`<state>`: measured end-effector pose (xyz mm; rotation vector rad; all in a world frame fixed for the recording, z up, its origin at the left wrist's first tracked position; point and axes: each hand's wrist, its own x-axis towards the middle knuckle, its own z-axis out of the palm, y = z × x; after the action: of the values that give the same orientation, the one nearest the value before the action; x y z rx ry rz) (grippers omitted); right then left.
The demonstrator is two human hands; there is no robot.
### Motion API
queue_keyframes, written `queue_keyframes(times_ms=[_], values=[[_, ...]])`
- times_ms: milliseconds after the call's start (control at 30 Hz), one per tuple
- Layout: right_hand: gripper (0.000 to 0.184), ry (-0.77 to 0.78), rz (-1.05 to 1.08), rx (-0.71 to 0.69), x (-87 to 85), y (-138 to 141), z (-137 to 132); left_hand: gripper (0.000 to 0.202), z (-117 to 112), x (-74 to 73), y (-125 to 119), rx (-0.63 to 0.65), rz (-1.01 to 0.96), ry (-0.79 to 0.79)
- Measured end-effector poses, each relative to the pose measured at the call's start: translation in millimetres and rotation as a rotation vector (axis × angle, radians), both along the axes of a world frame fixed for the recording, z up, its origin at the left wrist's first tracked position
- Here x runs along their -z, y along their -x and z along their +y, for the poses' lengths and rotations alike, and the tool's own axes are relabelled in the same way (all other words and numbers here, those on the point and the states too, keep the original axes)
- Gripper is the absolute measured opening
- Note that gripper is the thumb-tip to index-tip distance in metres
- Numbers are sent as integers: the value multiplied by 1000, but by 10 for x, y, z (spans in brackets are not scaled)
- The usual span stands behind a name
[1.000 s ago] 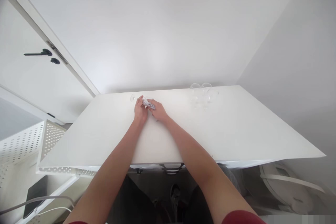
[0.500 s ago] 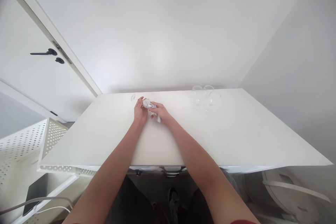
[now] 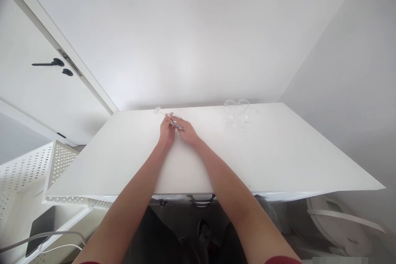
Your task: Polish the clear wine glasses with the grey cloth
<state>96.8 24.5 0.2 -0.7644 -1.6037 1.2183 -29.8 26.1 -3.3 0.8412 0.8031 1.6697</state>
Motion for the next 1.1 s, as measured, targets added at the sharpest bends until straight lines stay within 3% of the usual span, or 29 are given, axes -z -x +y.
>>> queue_keyframes(times_ms=[167, 267, 333, 500, 633, 767, 900, 967, 1033, 1100], values=[[41, 383, 384, -216, -16, -153, 43, 59, -8, -5, -2, 86, 18, 13], [40, 447, 452, -281, -26, -261, 83, 64, 3, -2, 4, 110, -10, -71], [44, 414, 401, -220, -20, -268, 101, 60, -2, -4, -1, 121, 30, -70], [50, 107, 194, 11, 8, -104, 62, 60, -24, 12, -19, 108, 117, -18], [60, 263, 279, -102, -18, -62, 12, 66, 6, 47, 10, 93, 103, 33], [43, 414, 465, -205, -35, -169, 52, 70, 27, 30, 27, 133, 61, -37], [37, 303, 435, -32, 4, -186, 91, 61, -13, -23, -8, 218, 84, -97], [39, 193, 346, 45, 11, -139, 75, 53, -28, -26, -15, 190, 125, -81], [42, 160, 275, 41, 0, -94, 47, 51, -24, -6, -1, 107, 175, -33], [42, 243, 294, -25, -21, -85, 29, 51, -1, 28, 25, 37, 207, 22]])
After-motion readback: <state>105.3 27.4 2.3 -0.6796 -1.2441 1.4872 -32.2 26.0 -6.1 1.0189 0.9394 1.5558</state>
